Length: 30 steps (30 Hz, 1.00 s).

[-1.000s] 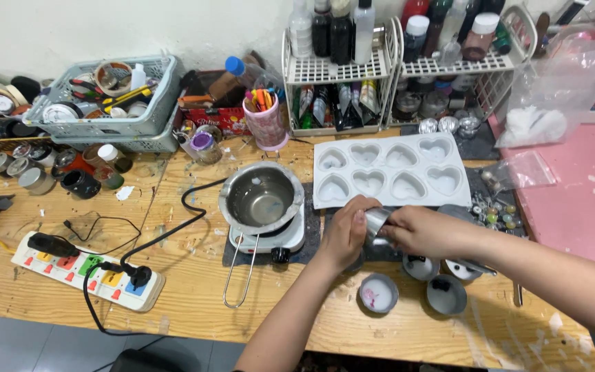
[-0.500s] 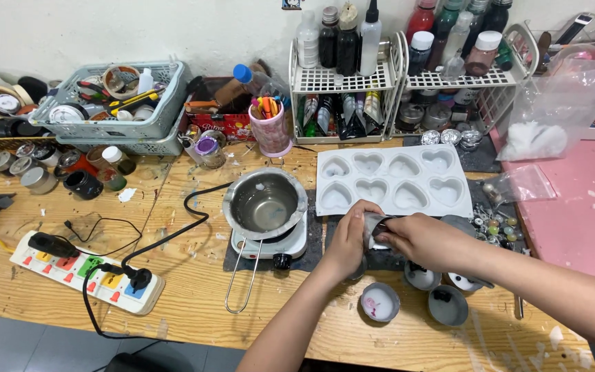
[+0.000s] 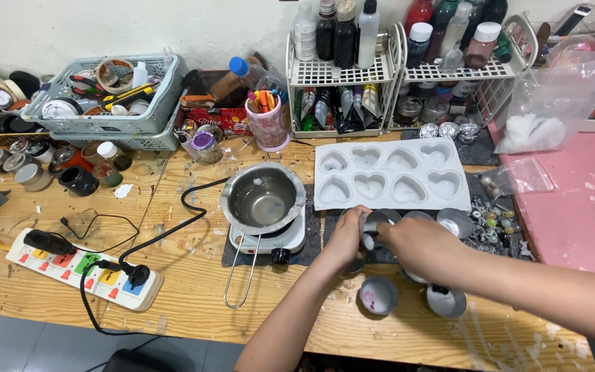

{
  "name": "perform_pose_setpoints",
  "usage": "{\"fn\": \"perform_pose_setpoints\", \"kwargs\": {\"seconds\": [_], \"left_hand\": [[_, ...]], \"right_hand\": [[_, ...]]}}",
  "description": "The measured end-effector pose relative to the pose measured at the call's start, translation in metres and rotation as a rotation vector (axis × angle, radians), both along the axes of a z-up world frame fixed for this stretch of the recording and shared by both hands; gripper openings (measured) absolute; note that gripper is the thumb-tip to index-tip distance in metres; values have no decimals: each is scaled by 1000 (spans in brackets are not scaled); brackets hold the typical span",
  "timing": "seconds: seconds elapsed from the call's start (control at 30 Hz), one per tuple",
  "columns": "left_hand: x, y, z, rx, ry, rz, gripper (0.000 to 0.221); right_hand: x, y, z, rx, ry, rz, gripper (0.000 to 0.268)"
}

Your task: Cleaning the interiors of small candle containers using a spoon and managing items in a melting pot with tweezers.

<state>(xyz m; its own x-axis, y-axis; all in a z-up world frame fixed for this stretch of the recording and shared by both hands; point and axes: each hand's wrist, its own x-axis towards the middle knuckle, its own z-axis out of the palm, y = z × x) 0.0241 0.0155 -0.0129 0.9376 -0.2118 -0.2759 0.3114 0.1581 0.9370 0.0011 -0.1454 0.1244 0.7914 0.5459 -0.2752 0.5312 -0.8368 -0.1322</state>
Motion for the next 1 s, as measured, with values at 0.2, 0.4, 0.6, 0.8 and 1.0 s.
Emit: {"fn": "perform_pose_setpoints", "kwargs": {"seconds": [0.2,0.4,0.6,0.8,1.0], "left_hand": [[16,4,-36,149,-553,227,48],[3,1,6,-420,40,219,42],[7,-5,-14,-476,100,238,43],[3,-4,2,-556,192,150,51],[0,-5,7,-526,217,148,60]], "right_hand": [[38,-18,-17,446,684,-371,37],[49,-12,4,671,884,-398,40],[71,46,27,671,661,-319,44],[85,119,40,274,-37,-21,41],[76,135,46,47,-326,161,41]]}}
